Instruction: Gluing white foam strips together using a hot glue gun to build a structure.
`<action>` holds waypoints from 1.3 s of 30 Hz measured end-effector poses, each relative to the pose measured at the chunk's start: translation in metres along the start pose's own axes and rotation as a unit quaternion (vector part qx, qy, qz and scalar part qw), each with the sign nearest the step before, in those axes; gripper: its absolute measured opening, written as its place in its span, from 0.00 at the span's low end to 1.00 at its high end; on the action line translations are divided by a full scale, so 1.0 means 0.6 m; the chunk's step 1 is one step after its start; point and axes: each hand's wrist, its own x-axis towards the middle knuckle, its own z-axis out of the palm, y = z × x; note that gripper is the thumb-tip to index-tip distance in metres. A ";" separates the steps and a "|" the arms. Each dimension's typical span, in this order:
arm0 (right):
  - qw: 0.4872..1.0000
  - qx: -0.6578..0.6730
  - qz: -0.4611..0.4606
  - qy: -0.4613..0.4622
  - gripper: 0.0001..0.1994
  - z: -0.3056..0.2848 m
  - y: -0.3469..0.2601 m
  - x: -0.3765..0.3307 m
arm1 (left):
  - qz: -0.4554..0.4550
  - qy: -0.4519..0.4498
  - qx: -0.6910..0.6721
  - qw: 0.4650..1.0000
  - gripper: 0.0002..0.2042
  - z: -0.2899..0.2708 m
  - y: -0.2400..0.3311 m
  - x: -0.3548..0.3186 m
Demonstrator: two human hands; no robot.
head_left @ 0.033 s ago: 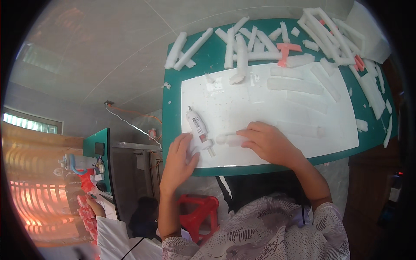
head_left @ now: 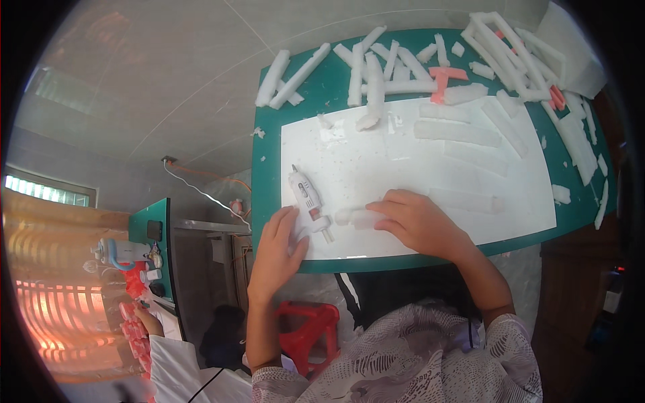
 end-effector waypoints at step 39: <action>0.936 -0.310 -0.028 0.165 0.29 -0.117 0.002 0.024 | -0.139 0.063 -0.583 0.798 0.10 0.046 0.099 -0.027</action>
